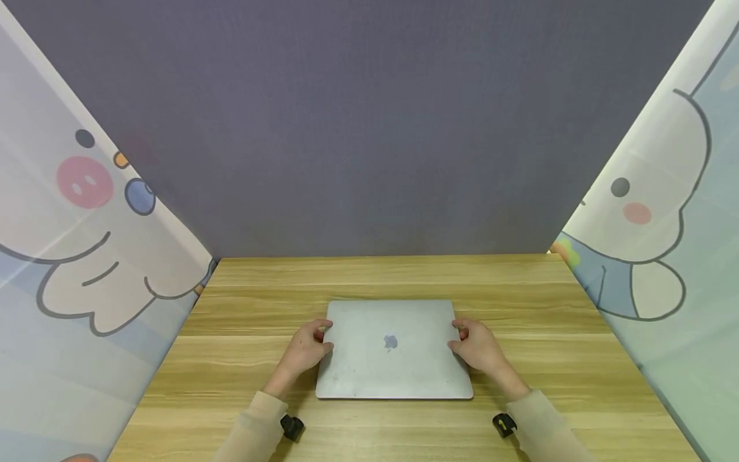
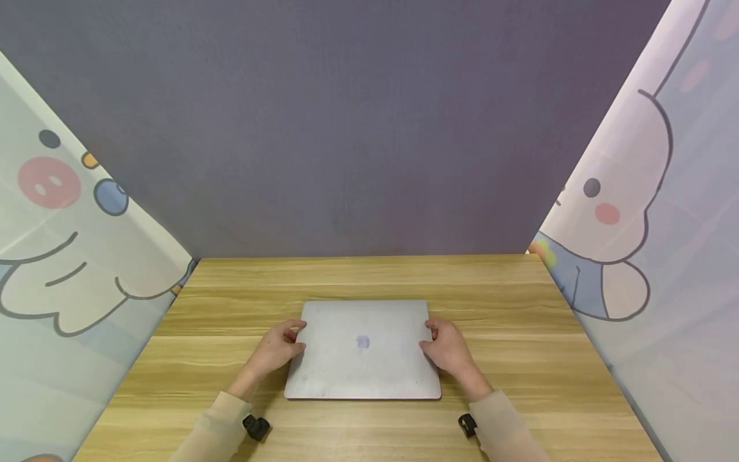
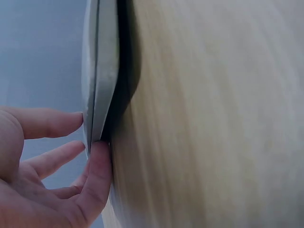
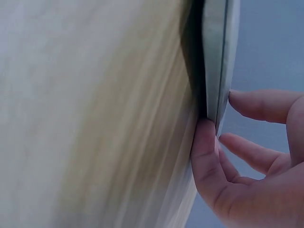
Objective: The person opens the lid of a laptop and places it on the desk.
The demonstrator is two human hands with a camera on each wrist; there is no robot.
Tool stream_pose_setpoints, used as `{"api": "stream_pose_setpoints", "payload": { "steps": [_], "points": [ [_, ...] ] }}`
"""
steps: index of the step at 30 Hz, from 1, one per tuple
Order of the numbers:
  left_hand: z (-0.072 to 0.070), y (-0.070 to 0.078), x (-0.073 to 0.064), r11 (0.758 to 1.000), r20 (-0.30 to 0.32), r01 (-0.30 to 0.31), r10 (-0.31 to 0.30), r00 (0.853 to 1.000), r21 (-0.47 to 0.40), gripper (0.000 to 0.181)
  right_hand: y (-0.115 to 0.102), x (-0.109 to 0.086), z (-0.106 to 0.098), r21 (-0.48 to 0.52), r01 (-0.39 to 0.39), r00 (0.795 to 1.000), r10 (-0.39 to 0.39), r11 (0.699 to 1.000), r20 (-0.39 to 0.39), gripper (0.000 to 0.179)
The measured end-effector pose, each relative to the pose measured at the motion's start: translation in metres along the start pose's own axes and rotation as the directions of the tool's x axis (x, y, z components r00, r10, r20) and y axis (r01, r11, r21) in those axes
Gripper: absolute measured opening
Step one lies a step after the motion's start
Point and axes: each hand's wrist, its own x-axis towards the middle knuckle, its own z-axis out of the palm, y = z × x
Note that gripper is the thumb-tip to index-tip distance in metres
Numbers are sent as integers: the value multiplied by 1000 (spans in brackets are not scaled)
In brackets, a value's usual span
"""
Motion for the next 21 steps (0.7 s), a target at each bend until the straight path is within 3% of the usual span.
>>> {"api": "stream_pose_setpoints", "payload": {
  "steps": [9,15,21],
  "points": [
    [-4,3,-2,997,26,-2,0,1000,71,52,3,1,0,-28,11,1000,-11,1000,9,48],
    [-7,-1,-3,987,36,-88,84,996,134,48,3,-3,-1,-35,40,999,-41,999,-23,44],
    [-9,-3,-10,951,48,-198,192,980,237,40,-3,-9,-1,-66,85,995,-89,994,-45,37]
  ]
}}
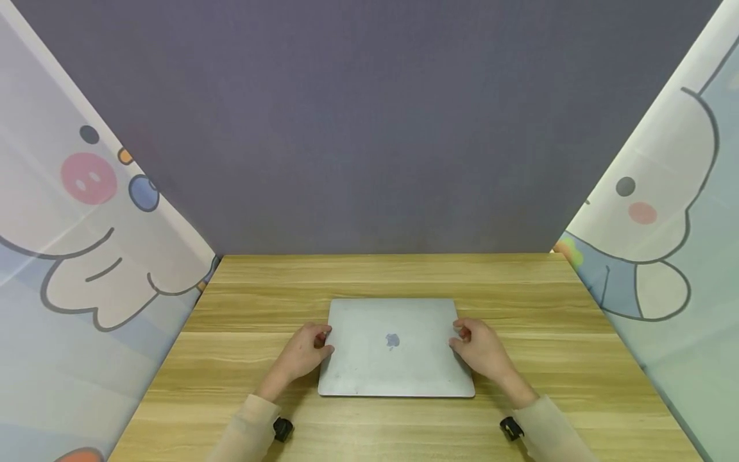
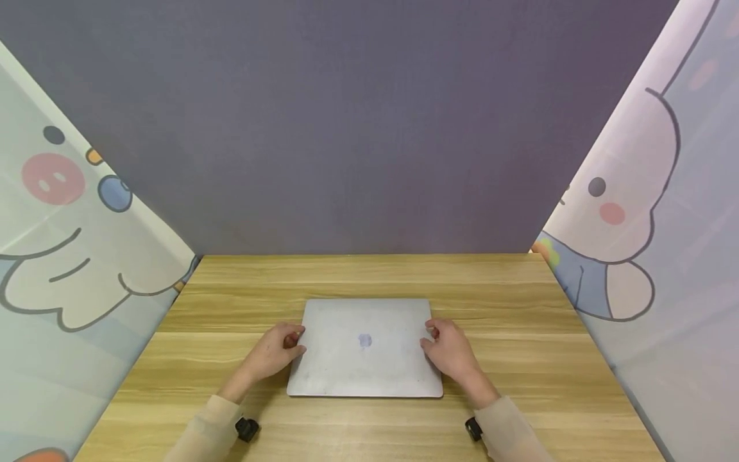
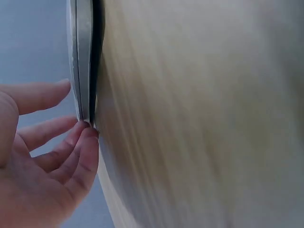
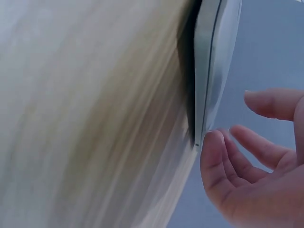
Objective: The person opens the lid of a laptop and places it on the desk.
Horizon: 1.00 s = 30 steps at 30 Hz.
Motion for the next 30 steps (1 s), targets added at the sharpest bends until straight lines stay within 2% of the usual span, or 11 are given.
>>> {"api": "stream_pose_setpoints", "payload": {
  "steps": [3,8,14,18,23,30],
  "points": [
    [-1,2,-5,996,5,-25,24,1000,80,41,-5,-4,1,-27,37,999,-37,999,-4,32],
    [-3,6,-14,976,33,-70,65,997,204,47,-15,-11,4,-65,115,993,-116,991,-3,29],
    [-5,6,-22,959,61,-120,108,992,258,59,-27,-19,13,-126,176,984,-177,976,5,27],
    [-4,4,-28,947,112,-130,101,989,293,76,-34,-25,18,-180,231,973,-232,956,20,25],
    [-5,3,-36,957,193,-99,46,980,273,100,-41,-32,24,-242,322,947,-317,915,59,24],
    [-6,5,-42,954,242,-80,8,970,289,120,-45,-39,33,-346,447,894,-427,825,138,32]
  ]
}}
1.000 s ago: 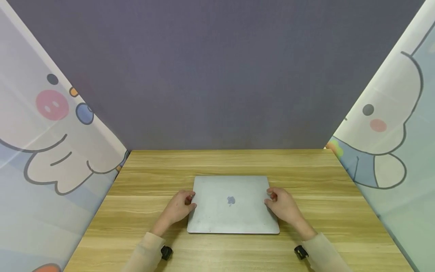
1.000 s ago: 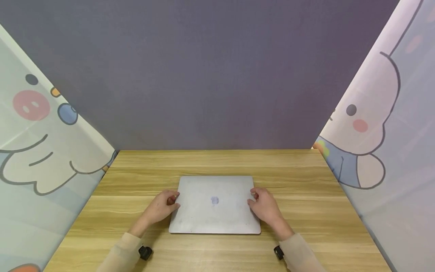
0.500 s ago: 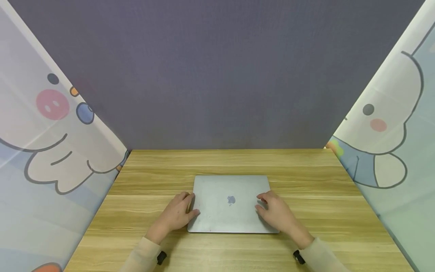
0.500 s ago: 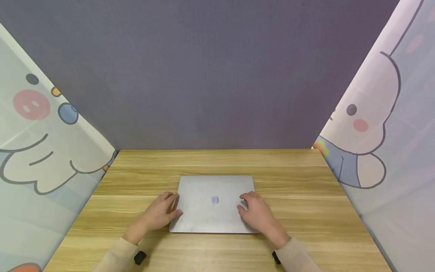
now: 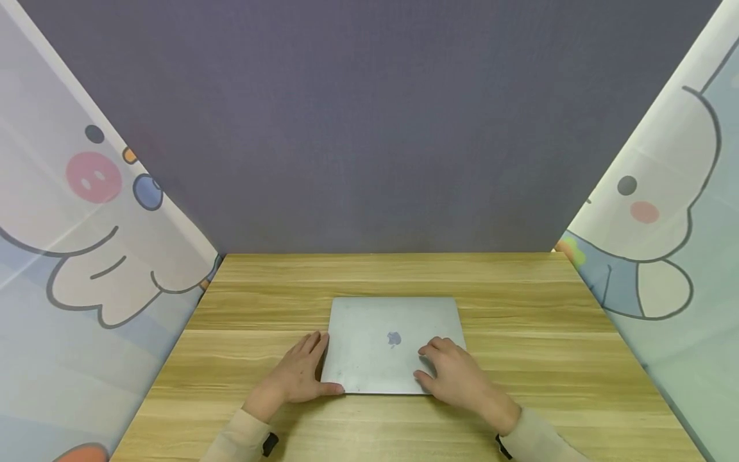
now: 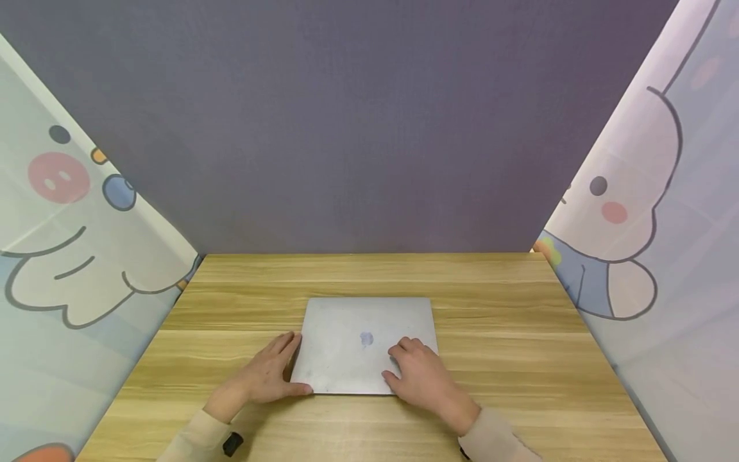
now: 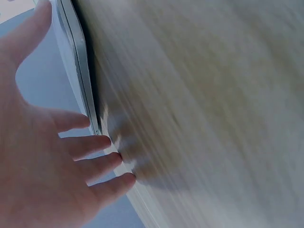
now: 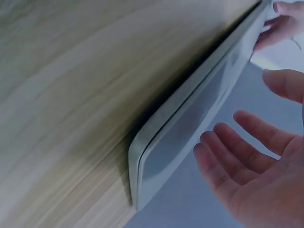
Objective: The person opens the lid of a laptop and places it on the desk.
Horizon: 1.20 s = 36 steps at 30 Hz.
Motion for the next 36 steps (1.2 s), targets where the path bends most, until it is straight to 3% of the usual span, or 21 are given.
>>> {"api": "stream_pose_setpoints", "payload": {
  "steps": [6,14,28,36],
  "points": [
    [-1,1,-3,1000,27,8,-8,1000,8,126,-8,-1,6,-100,110,994,-109,989,17,44],
    [-2,2,-4,1000,27,7,-7,1000,14,125,-15,-3,17,-184,173,984,-161,968,79,59],
    [-3,2,-5,1000,29,11,-11,1000,25,125,-17,-1,19,-275,213,975,-187,938,119,56],
    [-3,3,-2,1000,27,14,-15,1000,23,125,-14,0,18,-323,251,968,-240,913,73,52]
  ]
}}
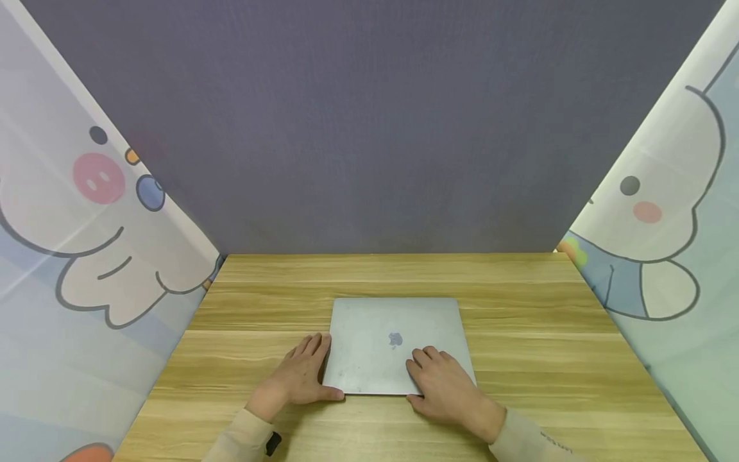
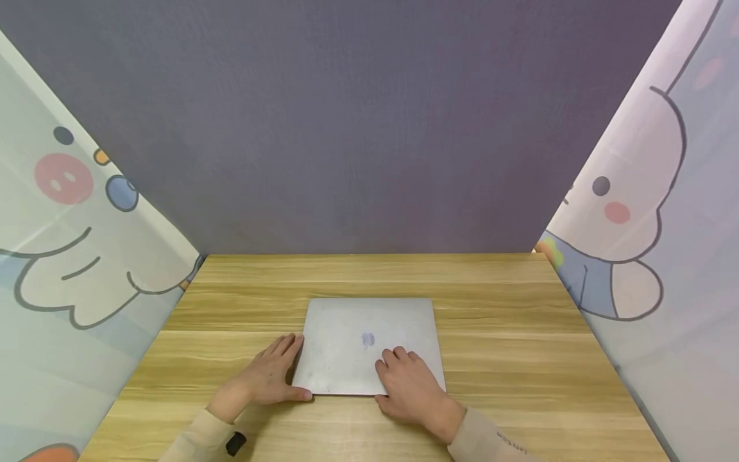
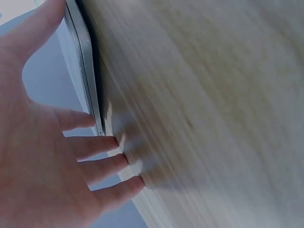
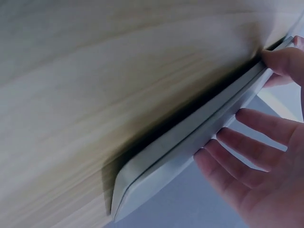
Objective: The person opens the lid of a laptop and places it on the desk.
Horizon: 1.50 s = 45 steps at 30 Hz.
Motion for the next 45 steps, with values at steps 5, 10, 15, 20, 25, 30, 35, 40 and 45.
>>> {"api": "stream_pose_setpoints", "payload": {
  "steps": [5,10,15,20,25,30,35,40,45],
  "points": [
    [2,-1,2,1000,-3,-9,9,1000,3,126,2,0,2,-26,14,1000,-15,1000,-28,51],
    [3,-4,3,1000,-8,-12,12,1000,7,126,2,1,4,-41,35,998,-37,999,-58,50],
    [4,-6,4,1000,-6,-10,10,1000,8,127,4,4,6,-46,65,994,-69,997,-83,47],
    [2,-5,3,1000,-9,-22,22,1000,-7,128,5,5,5,-58,87,992,-92,995,-84,45],
    [1,-6,2,999,4,-29,29,1000,-14,131,6,6,6,-56,96,992,-100,994,-71,42],
    [-1,-9,2,998,25,-41,42,999,-44,133,7,7,5,-82,131,986,-138,988,-94,41],
    [-3,-12,-1,997,49,-44,47,998,-58,134,8,8,2,-101,166,978,-177,981,-114,42],
    [-3,-13,-2,998,53,-44,47,997,-55,128,9,11,-3,-126,187,975,-200,974,-102,43],
    [-3,-15,-2,997,59,-37,41,997,-69,122,11,13,-7,-125,192,975,-204,973,-92,43]
  ]
}}
